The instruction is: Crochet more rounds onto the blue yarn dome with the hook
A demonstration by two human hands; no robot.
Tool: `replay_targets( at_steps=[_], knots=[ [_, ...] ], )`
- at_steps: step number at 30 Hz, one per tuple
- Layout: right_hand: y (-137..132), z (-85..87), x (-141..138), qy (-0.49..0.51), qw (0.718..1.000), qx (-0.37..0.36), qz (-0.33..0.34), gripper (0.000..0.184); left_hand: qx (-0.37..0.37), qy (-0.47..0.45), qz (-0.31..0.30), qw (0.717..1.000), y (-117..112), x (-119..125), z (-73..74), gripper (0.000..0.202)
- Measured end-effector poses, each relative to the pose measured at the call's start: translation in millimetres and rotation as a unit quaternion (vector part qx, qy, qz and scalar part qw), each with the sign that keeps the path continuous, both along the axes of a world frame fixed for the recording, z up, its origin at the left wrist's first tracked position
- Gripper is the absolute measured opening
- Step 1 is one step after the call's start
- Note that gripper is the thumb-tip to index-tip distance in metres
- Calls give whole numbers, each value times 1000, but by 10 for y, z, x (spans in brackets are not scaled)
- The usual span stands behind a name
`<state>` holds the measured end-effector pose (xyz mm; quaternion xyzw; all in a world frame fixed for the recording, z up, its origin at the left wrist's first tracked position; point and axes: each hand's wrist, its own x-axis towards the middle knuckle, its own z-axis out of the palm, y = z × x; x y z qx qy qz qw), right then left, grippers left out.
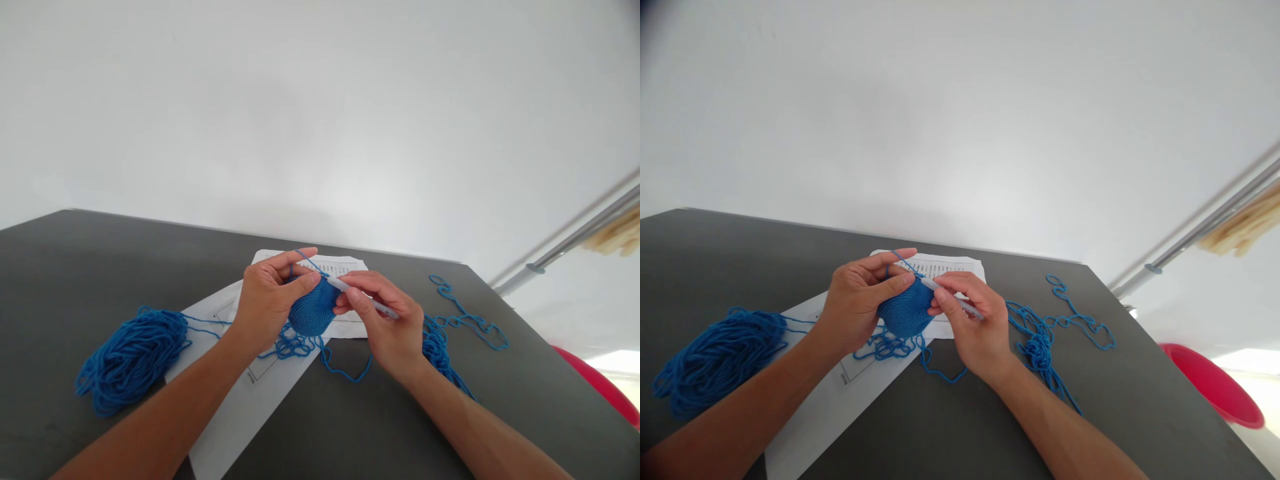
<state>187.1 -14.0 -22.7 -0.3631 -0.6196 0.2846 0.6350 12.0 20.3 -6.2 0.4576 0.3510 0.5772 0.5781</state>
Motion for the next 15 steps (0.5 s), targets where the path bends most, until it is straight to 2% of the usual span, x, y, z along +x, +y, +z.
replay_targets(
  at_steps=[2, 5, 9, 12, 15],
  knots=[
    [-34, 6, -8, -113, 985, 117, -53, 19, -28, -36, -14, 999, -2, 0, 32, 45],
    [-78, 4, -24, -241, 935, 239, -100, 33, -65, -87, -47, 993, -17, -16, 85, 49],
    [-117, -28, -50, -300, 896, 304, -123, 48, -85, -126, -92, 984, -45, -63, 143, 50],
    [-131, -21, -36, -317, 881, 330, -120, 54, -88, -142, -120, 979, -56, -108, 166, 49],
    [-138, 39, 19, -336, 869, 351, -94, 53, -88, -138, -139, 977, -61, -144, 179, 49]
  ],
)
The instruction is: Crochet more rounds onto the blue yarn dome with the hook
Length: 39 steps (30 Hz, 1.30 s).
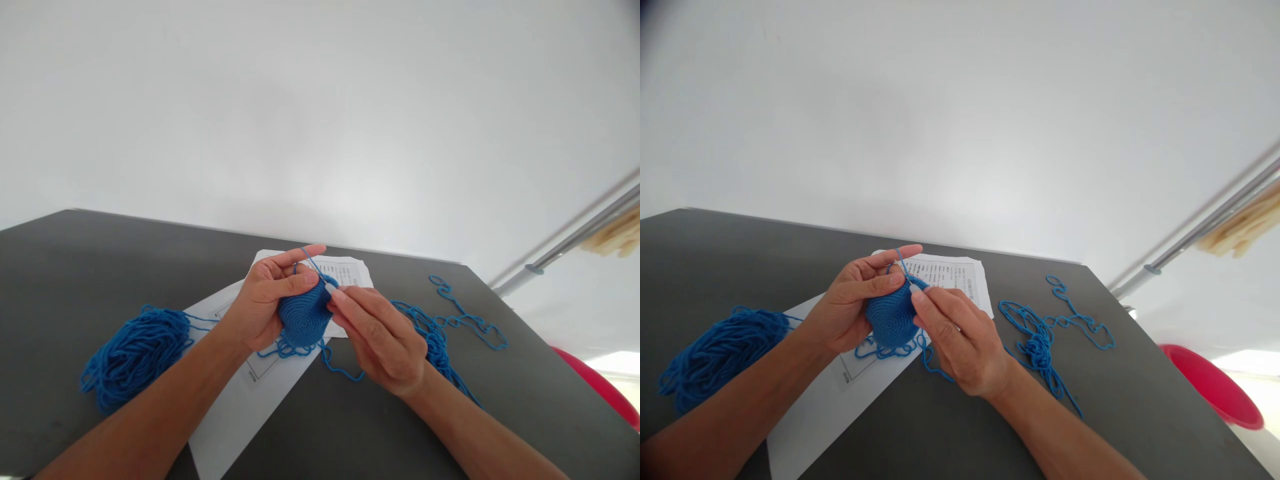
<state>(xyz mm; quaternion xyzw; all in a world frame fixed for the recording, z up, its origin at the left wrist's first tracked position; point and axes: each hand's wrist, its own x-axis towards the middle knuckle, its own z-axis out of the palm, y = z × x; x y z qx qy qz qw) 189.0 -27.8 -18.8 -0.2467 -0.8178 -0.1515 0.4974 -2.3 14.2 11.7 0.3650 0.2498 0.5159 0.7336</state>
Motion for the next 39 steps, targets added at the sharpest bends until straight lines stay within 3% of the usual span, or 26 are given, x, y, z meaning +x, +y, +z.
replay_targets(
  at_steps=[3, 8, 10, 15, 20, 28, 39],
  knots=[
    [-2, 63, 49, -15, 1000, -3, 13, 49, 22, 9, 5, 1000, -10, 7, 1, 49],
    [-4, 18, -28, 30, 998, -40, -37, 43, 87, 55, 126, 987, -34, 113, -53, 49],
    [-5, -35, -91, 33, 997, -38, -59, 42, 90, 55, 147, 984, -35, 145, -72, 49],
    [-8, -99, -146, 8, 998, 1, -68, 49, 33, 4, 84, 996, -24, 115, -39, 53],
    [-7, -16, -47, -9, 1000, 5, -25, 57, 15, -7, 35, 999, -19, 30, 20, 53],
    [38, 149, 140, -33, 998, -45, 23, 54, 14, 29, 59, 998, 12, -16, 61, 54],
    [101, 168, 258, -64, 996, -54, 36, 46, 47, 94, 81, 991, 99, -22, 12, 55]
  ],
)
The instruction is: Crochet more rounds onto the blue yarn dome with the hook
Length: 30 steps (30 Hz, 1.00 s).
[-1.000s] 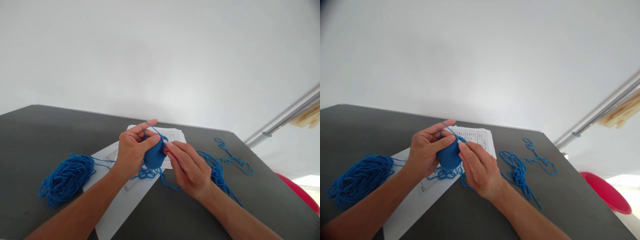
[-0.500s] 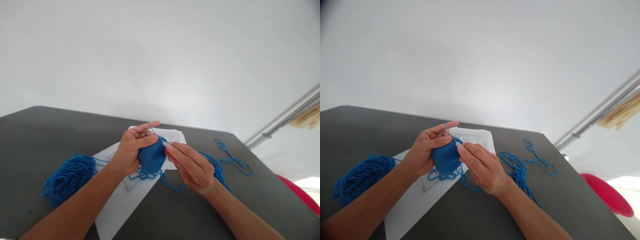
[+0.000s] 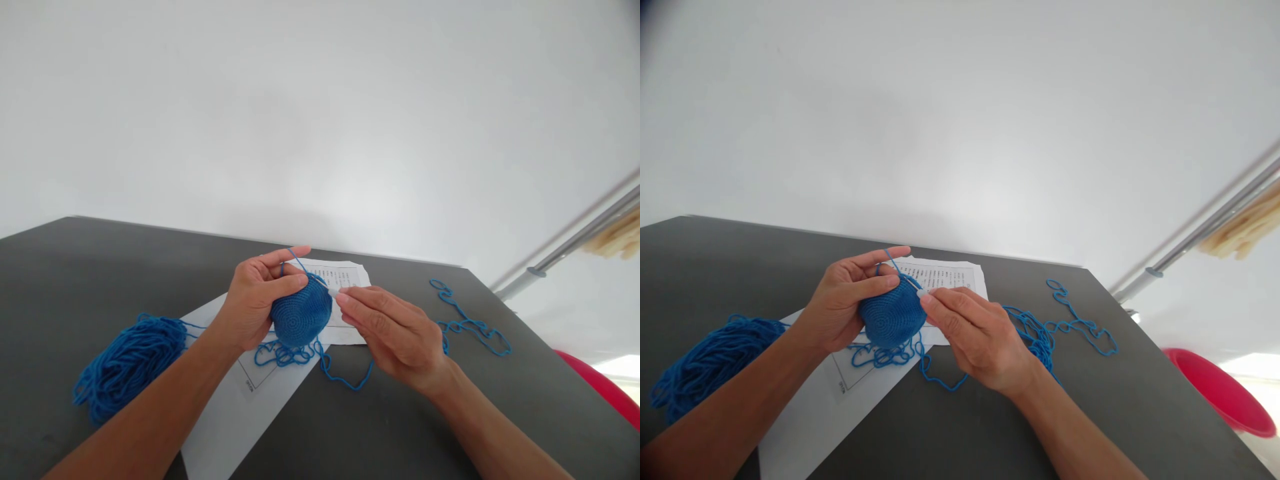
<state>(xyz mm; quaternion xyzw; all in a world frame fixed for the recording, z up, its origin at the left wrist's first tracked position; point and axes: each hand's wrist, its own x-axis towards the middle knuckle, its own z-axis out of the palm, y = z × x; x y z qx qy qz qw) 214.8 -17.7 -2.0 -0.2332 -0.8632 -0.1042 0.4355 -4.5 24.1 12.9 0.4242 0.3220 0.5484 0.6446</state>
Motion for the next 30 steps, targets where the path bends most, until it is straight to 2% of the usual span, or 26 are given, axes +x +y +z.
replay_targets(
  at_steps=[6, 12, 16, 19, 21, 22, 25, 27, 29, 30],
  knots=[
    [-11, 60, 59, -44, 999, 18, -12, 46, 32, 81, 42, 995, -3, -10, -2, 54],
    [-42, 119, 105, -67, 998, 8, -10, 46, 67, 134, 40, 988, -7, -19, -7, 48],
    [-52, 171, 116, -9, 999, -27, 15, 41, 92, 166, 33, 981, 5, -27, -21, 45],
    [-45, 173, 109, 90, 986, -129, 49, 32, 105, 180, 26, 978, 14, -37, -37, 42],
    [-31, 139, 86, 201, 943, -254, 82, 21, 116, 186, 26, 975, 12, -42, -45, 39],
    [-20, 113, 66, 265, 903, -322, 99, 16, 121, 188, 28, 974, 7, -40, -47, 38],
    [19, 27, -36, 440, 742, -488, 130, 17, 134, 192, 50, 971, -24, -8, -42, 39],
    [41, -22, -131, 503, 657, -541, 152, 20, 140, 203, 78, 966, -55, 41, -31, 39],
    [47, -62, -229, 541, 610, -553, 174, 20, 147, 216, 106, 959, -92, 105, -21, 40],
    [43, -78, -272, 550, 600, -552, 181, 20, 150, 222, 117, 956, -110, 137, -18, 40]
  ],
)
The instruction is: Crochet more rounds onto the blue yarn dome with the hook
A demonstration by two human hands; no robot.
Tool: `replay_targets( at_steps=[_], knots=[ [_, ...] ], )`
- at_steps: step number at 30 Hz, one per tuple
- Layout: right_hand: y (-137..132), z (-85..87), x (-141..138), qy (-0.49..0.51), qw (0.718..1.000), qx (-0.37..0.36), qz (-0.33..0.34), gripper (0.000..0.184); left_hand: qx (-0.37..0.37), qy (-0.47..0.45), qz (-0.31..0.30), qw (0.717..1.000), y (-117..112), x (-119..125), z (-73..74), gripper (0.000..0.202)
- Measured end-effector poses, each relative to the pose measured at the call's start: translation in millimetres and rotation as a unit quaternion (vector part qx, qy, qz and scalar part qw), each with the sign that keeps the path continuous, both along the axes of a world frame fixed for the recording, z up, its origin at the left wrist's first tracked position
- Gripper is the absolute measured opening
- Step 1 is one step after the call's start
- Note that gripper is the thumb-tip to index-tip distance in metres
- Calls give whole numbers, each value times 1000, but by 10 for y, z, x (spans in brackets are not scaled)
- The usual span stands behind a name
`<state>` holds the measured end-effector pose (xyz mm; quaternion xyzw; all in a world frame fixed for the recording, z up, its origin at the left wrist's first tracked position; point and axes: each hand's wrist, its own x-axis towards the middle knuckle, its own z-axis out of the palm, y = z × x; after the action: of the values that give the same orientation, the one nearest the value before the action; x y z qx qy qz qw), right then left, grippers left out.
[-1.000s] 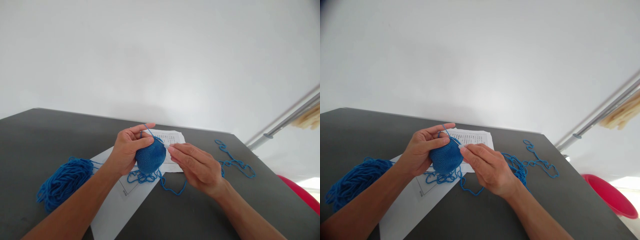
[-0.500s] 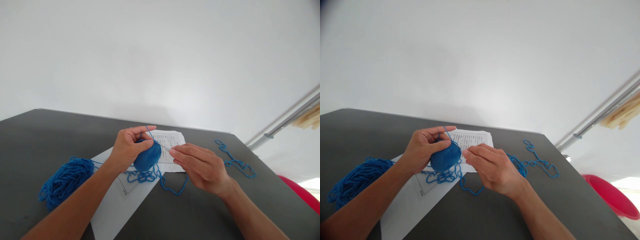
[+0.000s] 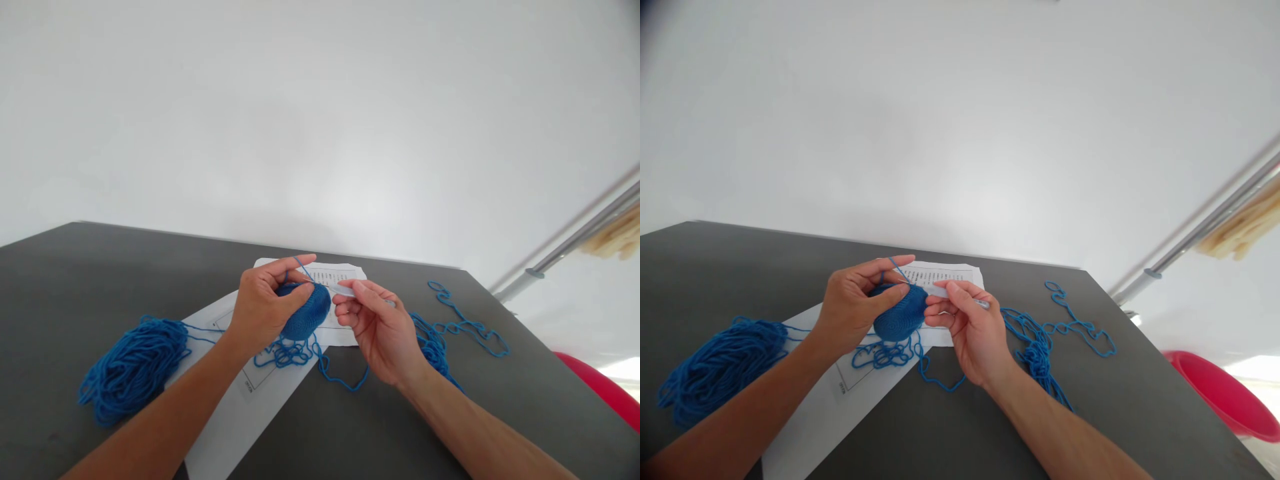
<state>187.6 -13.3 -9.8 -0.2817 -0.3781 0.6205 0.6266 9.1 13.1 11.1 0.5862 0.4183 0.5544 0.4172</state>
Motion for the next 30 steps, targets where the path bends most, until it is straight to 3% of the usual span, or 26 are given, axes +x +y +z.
replay_targets(
  at_steps=[8, 22, 27, 30],
  knots=[
    [-52, -48, -98, 1, 998, 51, -26, 20, 15, 4, 24, 1000, -73, 64, -35, 40],
    [-9, 51, 5, -24, 998, 56, -17, 18, -60, -149, -49, 986, -3, -16, -83, 39],
    [32, 79, 126, -44, 998, 51, -3, 21, -62, -151, -60, 985, 15, -50, -106, 38],
    [27, 70, 210, -84, 992, 94, -16, 18, -57, -139, -62, 987, 18, -60, -121, 37]
  ],
)
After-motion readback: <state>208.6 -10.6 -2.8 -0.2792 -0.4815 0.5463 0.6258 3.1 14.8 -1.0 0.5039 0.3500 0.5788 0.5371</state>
